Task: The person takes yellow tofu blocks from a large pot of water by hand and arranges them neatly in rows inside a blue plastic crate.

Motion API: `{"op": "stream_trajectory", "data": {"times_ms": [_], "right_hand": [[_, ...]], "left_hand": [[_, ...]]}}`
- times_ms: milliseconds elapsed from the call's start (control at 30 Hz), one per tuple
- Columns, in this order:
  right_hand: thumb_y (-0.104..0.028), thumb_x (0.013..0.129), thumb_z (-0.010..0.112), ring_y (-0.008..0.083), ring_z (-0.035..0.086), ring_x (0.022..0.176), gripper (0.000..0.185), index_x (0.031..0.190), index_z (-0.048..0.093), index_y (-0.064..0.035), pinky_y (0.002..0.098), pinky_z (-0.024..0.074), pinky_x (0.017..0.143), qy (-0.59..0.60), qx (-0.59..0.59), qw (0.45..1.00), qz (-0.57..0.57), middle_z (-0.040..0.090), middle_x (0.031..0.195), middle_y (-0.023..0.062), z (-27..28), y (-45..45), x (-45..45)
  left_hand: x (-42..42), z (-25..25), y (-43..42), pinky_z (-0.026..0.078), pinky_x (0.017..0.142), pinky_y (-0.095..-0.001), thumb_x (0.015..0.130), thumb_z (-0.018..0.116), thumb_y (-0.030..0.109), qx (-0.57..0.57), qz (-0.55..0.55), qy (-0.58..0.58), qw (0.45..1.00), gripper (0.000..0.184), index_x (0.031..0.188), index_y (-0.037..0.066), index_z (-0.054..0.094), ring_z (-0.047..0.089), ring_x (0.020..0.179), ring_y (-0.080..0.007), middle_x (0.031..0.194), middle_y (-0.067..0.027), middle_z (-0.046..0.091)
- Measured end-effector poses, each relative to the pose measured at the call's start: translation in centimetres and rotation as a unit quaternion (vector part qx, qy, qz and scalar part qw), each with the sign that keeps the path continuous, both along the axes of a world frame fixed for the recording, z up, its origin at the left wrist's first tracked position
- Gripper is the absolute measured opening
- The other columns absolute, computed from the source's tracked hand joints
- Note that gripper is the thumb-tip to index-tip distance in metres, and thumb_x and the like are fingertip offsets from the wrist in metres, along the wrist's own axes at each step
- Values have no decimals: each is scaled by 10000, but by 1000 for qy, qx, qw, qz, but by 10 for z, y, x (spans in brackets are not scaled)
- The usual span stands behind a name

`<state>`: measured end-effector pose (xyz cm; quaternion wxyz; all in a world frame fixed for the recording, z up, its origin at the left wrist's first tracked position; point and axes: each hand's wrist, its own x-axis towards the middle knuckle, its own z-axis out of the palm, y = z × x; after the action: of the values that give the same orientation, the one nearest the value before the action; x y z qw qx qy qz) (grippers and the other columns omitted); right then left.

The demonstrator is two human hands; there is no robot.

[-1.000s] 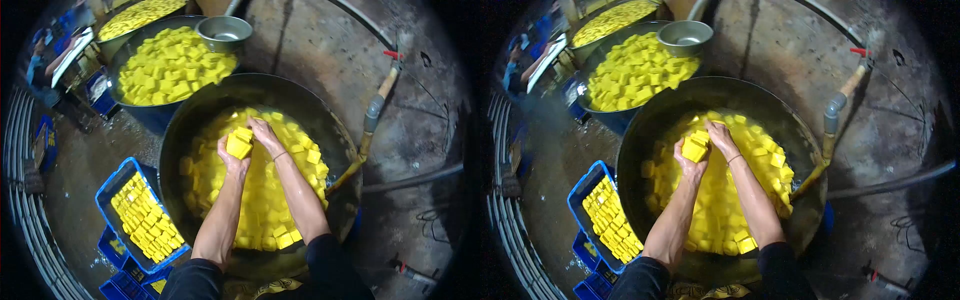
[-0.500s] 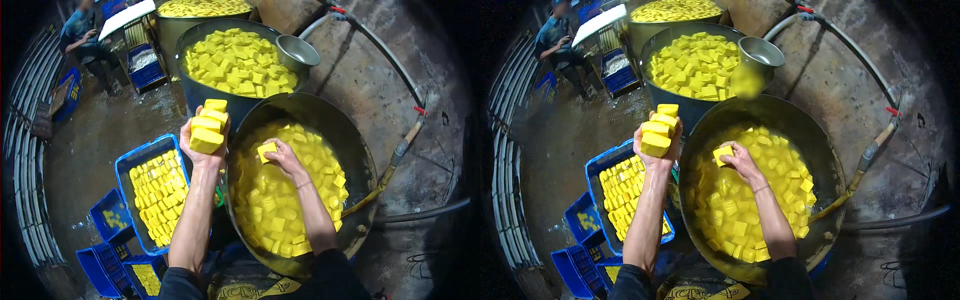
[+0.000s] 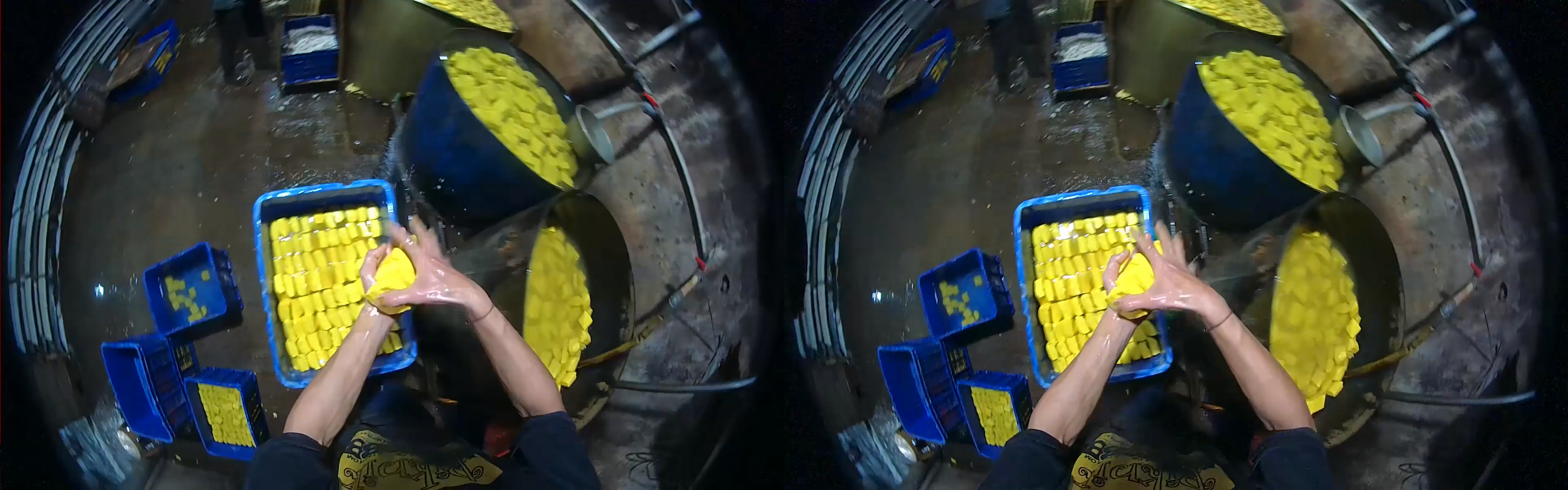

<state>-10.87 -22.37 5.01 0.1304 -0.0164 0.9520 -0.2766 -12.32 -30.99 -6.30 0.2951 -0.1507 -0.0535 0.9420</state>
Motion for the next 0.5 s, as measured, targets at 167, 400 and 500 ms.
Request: {"op": "stream_trajectory", "data": {"times_ms": [167,400,500], "right_hand": [[-245,794,693,223,501,1161,449,1188,585,-61,319,376,1024,-322,-458,828,-35,559,1211,82,-106,-50,-59],[-492,684,732,352,367,1324,882,1399,435,-69,524,332,1068,-341,-273,885,-162,360,1447,221,-241,-140,-137],[-610,624,750,473,224,1375,1047,1451,373,-89,553,272,1104,-266,72,950,-146,211,1510,274,-243,-206,-124]], "left_hand": [[-29,-31,-93,425,992,-456,859,348,758,-291,-67,-128,946,891,1439,83,377,533,1185,-299,1310,-140,531],[-8,-153,-203,344,1056,-467,837,561,234,-887,-138,323,300,588,1329,-65,442,453,1238,-399,1319,-255,490],[28,-162,-198,240,1120,-531,795,575,174,-889,-172,391,164,600,1334,-56,442,313,1360,-390,1419,-233,388]]}}
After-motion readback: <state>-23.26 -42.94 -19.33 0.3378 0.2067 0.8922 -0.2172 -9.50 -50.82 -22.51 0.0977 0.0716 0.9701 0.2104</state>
